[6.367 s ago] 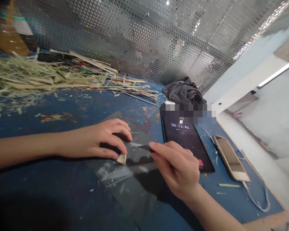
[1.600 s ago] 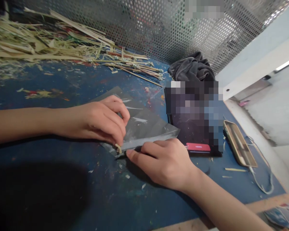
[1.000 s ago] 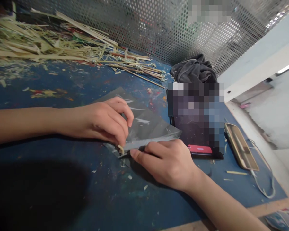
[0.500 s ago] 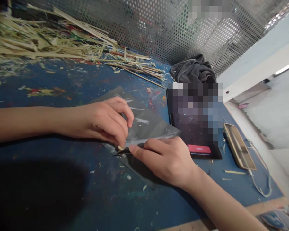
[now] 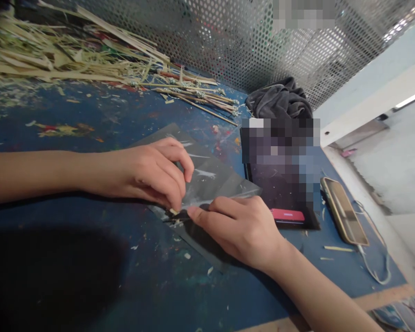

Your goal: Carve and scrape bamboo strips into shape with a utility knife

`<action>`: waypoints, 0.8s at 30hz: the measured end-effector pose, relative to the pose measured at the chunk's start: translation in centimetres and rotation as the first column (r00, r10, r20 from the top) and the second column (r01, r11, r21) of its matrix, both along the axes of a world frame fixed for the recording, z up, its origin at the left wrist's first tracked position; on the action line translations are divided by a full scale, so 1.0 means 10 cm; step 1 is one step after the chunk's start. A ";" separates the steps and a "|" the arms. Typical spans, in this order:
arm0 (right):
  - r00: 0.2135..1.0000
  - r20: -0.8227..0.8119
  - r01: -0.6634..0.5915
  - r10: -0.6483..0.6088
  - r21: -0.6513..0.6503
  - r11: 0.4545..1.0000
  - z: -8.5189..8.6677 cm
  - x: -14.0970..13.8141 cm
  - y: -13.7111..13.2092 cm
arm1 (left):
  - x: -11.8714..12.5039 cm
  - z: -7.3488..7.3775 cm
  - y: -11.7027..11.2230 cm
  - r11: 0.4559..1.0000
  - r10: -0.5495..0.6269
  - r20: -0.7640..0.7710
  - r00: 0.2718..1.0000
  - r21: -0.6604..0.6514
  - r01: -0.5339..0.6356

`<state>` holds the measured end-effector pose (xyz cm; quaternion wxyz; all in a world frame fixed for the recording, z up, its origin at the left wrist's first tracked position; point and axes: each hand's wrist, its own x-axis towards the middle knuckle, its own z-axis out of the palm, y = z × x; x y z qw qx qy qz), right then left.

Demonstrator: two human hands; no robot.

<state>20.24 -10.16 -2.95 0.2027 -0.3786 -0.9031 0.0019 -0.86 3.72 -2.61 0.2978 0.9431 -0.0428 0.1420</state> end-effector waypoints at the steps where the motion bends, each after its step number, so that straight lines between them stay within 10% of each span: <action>1: 1.000 0.011 -0.008 0.008 -0.012 1.000 0.00 0.01 -0.01 | 0.00 0.00 0.00 1.000 0.002 -0.003 1.000 -0.002 -0.002; 6: 0.997 0.002 -0.073 0.073 0.050 0.996 0.05 0.05 -0.06 | -0.01 -0.04 -0.03 1.000 0.020 0.085 0.996 -0.003 -0.020; 13: 0.948 -0.171 0.292 -0.267 0.141 0.946 0.11 0.05 -0.02 | -0.01 0.07 -0.09 0.998 0.012 -0.034 0.999 -0.066 -0.014; 24: 0.980 -0.085 0.189 -0.182 0.083 0.978 0.07 -0.04 -0.04 | -0.01 0.05 -0.06 0.996 0.026 -0.040 0.999 -0.088 -0.029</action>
